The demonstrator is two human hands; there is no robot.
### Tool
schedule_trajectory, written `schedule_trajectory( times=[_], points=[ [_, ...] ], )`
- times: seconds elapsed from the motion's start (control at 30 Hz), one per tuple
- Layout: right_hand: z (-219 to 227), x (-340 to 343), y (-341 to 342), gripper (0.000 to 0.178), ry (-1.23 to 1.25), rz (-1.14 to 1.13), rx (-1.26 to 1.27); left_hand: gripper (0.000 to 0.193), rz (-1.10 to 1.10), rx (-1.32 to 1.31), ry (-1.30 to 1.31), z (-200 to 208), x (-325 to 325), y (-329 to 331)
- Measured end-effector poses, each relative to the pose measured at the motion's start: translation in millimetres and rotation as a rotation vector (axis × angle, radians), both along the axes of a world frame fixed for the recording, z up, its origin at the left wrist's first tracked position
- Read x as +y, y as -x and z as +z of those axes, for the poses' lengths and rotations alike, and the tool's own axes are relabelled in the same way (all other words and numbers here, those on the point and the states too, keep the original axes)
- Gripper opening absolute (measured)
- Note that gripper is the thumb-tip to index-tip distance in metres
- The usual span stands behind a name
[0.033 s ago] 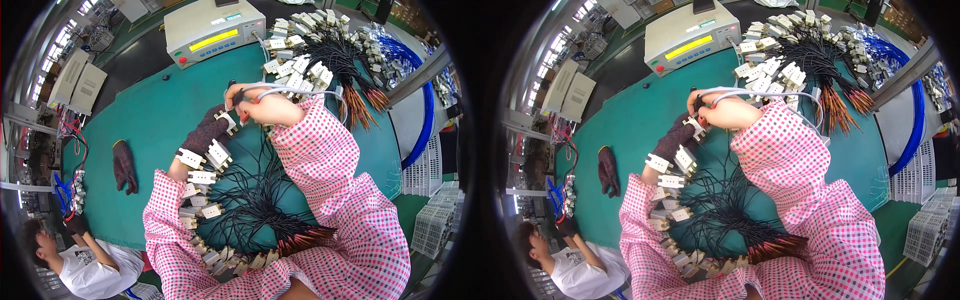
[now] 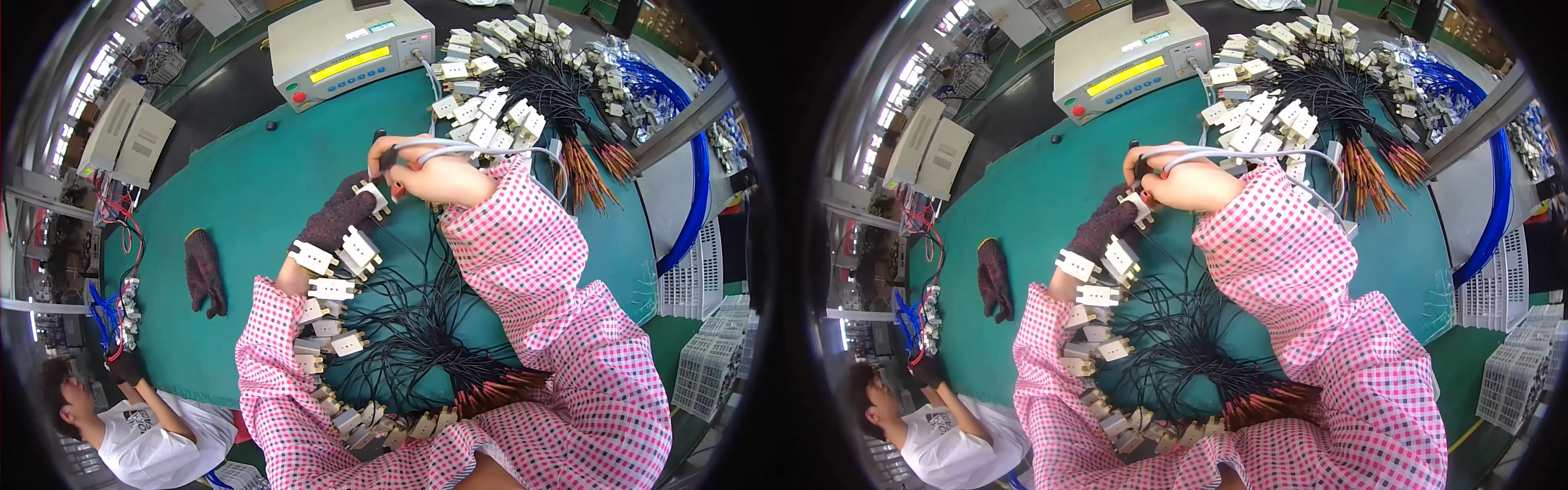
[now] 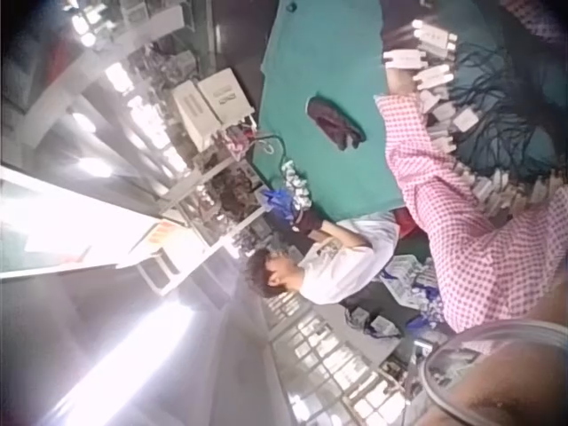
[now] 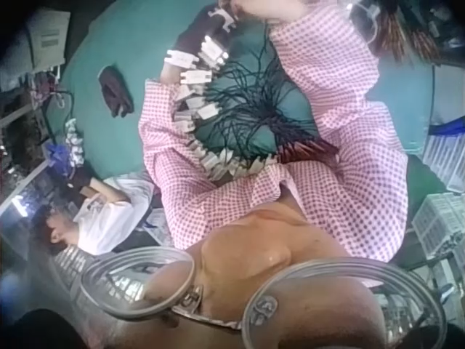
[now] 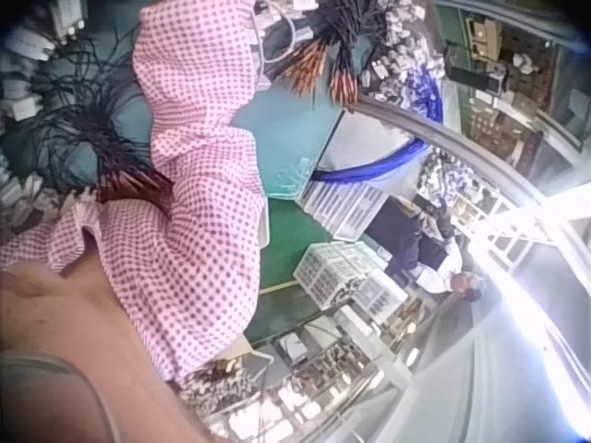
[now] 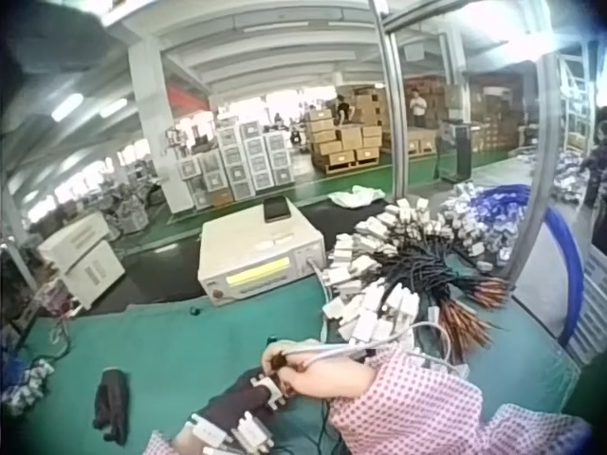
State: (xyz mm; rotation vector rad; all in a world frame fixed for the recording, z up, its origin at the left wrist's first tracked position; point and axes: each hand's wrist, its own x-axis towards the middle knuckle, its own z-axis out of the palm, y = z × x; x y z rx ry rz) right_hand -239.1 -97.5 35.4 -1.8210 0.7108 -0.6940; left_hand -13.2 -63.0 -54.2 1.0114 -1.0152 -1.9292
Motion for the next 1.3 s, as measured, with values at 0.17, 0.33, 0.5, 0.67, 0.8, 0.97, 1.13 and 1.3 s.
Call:
schedule_trajectory(
  times=[0.17, 0.33, 0.5, 0.67, 0.8, 0.97, 1.13, 1.3],
  points=[
    [-15.5, -4.3, -5.8, 0.02, 0.184, -0.162, -0.053, 0.051, 0.031, -0.127, 0.016, 5.2, 7.5, -3.1],
    [-10.0, 3.2, -10.7, 0.017, -0.256, 0.012, -0.109, 0.044, -0.043, -0.161, 0.096, 40.9, 16.8, 2.6],
    [-12.0, 4.3, -14.4, 0.024, -0.3, 0.079, -0.084, 0.045, 0.007, -0.272, 0.075, 39.7, 18.4, 0.6],
    [-21.6, 2.1, -16.2, 0.025, -0.263, 0.121, -0.128, 0.046, -0.076, -0.512, 0.053, 39.9, 13.5, -3.6],
    [-25.2, -0.5, -14.4, 0.026, -0.2, 0.149, -0.108, 0.046, -0.038, -0.267, 0.079, 35.9, 18.6, -3.6],
    [-8.1, 5.6, -15.4, 0.025, -0.271, 0.14, -0.043, 0.047, -0.038, -0.26, 0.083, 31.4, 18.8, -9.9],
    [-9.7, 4.8, -15.9, 0.025, -0.196, 0.14, -0.056, 0.041, -0.003, -0.209, 0.103, 38.9, 19.6, 0.4],
    [-14.9, 9.9, -22.8, 0.023, -0.24, 0.052, -0.029, 0.038, 0.037, -0.27, 0.088, 58.9, 30.4, 3.1]
  ],
)
